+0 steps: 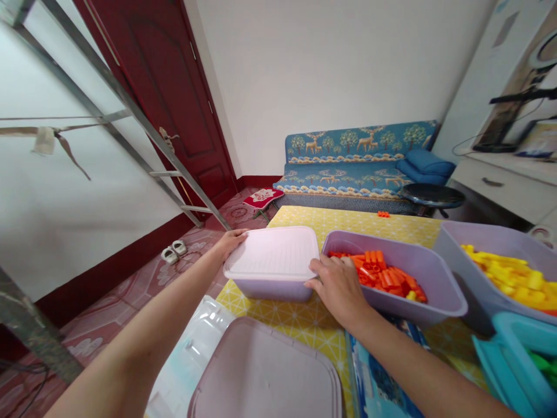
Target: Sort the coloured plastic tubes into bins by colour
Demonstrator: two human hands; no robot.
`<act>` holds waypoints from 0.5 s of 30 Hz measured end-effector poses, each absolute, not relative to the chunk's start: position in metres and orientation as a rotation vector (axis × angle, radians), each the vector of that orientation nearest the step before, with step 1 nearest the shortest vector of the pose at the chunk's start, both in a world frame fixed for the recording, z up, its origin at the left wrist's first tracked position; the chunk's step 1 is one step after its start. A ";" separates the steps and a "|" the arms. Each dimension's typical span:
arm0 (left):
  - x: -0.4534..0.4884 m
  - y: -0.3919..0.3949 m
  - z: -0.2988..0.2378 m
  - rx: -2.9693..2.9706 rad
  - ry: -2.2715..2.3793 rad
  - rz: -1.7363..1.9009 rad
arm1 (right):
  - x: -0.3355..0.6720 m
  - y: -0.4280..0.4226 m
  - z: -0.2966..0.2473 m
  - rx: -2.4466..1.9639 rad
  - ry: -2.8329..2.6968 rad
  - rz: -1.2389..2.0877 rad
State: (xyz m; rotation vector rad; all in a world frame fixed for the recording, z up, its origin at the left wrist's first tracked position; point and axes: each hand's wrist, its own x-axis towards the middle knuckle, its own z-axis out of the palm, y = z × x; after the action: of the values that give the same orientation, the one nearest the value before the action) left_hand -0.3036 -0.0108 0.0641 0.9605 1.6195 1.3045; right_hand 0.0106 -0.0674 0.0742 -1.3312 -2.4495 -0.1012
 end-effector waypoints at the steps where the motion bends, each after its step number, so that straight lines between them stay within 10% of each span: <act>1: -0.305 -0.011 0.063 0.938 1.621 1.321 | 0.010 -0.065 0.074 -1.330 -2.446 -0.106; 15: -0.312 -0.025 0.060 0.745 1.514 1.392 | -0.006 0.010 0.087 -1.440 -2.495 0.213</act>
State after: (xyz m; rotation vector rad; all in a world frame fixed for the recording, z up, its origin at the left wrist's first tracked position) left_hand -0.3122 -0.0252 0.0605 0.7451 1.5139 1.3924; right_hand -0.0065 0.0099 0.0872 -1.4404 -2.4955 0.2132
